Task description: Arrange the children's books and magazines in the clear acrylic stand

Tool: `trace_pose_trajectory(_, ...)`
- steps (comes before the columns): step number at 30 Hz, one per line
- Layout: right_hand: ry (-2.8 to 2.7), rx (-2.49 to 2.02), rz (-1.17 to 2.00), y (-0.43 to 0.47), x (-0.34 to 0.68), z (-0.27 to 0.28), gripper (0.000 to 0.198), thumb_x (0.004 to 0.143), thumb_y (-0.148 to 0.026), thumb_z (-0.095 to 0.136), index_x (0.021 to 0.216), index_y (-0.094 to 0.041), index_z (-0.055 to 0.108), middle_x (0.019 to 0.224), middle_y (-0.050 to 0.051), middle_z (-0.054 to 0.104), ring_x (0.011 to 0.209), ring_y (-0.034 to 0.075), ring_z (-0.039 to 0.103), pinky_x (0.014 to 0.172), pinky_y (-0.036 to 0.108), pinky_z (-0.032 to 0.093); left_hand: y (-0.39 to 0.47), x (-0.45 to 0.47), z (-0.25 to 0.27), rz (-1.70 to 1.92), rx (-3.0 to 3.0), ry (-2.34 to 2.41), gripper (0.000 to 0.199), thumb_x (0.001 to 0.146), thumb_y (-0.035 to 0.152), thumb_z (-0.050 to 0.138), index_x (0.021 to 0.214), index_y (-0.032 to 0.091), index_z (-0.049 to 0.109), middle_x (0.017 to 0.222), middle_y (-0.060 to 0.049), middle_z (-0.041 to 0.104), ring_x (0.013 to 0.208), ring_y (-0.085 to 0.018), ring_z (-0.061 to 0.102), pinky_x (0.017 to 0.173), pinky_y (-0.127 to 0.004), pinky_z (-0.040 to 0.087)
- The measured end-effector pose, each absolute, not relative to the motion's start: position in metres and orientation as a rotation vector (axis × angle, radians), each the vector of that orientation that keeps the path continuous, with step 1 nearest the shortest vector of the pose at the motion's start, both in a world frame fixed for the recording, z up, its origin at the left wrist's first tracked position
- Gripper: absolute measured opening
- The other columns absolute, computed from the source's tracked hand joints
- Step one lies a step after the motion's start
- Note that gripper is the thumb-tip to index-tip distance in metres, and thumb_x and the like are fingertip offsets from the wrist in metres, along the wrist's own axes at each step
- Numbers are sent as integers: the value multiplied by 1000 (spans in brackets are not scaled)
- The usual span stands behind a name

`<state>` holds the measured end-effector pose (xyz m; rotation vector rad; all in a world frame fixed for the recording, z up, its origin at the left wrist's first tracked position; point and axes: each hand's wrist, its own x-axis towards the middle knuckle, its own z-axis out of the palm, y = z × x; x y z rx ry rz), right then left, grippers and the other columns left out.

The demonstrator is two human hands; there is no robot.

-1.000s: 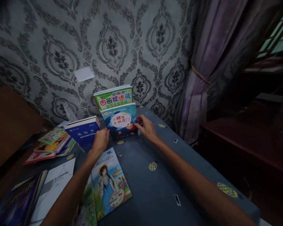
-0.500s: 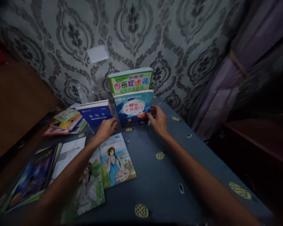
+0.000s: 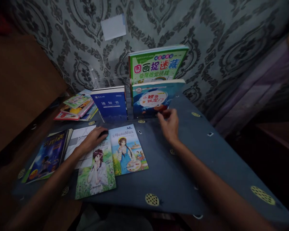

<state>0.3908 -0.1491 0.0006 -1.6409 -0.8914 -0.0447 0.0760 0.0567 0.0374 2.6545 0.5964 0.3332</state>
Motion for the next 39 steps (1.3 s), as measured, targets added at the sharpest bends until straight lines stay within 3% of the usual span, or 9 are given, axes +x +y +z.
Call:
trace_pose_trajectory(3,-1105,-1805,49,-142,342,-5,35,91,-57,56,98,-23,62,96,9,65,82,26,64,72,43,56,58,68,41,266,2638,486,29,95,34,54,115,18,67,114,-12,68,111,-28,62,101,-42,46)
trace_pose_trajectory(5,-1351,-1850,81,-136,312,-9,45,91,-60,55,115,-23,64,117,14,65,104,33,64,86,49,55,61,63,45,191,2624,436,32,92,39,60,115,18,67,115,-12,66,110,-28,61,100,-42,46)
trace_pose_trajectory(8,-1591,-1928,43,-126,285,-15,60,91,-63,52,135,-23,58,147,18,52,132,40,50,104,58,45,64,56,51,97,2598,456,36,83,44,71,110,19,66,112,-11,65,109,-29,59,96,-40,47)
trace_pose_trajectory(13,-1675,-1965,10,-118,276,-24,50,96,-56,48,134,-26,63,151,15,51,142,40,42,110,62,40,68,51,56,57,2437,524,32,76,41,74,97,22,59,93,-2,64,88,-22,59,79,-31,46)
trace_pose_trajectory(18,-1672,-1908,64,-124,274,-24,47,98,-53,47,132,-26,64,150,13,53,145,37,39,113,62,39,79,54,61,61,2152,372,25,78,40,66,83,21,51,79,3,56,75,-15,53,68,-25,42)
trace_pose_trajectory(25,-1612,-1801,185,-130,263,-13,51,104,-47,28,128,-26,67,145,11,59,145,31,42,118,60,35,78,101,56,55,1967,278,17,78,29,66,81,19,53,68,4,55,63,-11,52,58,-21,39)
trace_pose_trajectory(30,-1565,-1796,242,-131,261,-6,55,103,-52,29,122,-23,71,143,13,60,145,33,42,119,60,34,73,132,42,90,1992,393,13,77,23,65,80,18,53,64,6,52,58,-10,46,54,-19,34)
trace_pose_trajectory(36,-1493,-1809,234,-133,258,-16,52,99,-57,42,133,-23,61,146,14,57,142,36,45,114,60,39,63,138,34,254,2134,522,8,81,21,63,84,17,58,70,4,57,66,-12,53,60,-22,40)
trace_pose_trajectory(39,-1486,-1804,78,-133,272,-10,53,97,-54,48,140,-24,53,146,15,55,136,35,51,107,56,46,51,138,37,279,2295,513,8,85,21,60,91,18,61,84,-1,65,83,-17,61,77,-29,48)
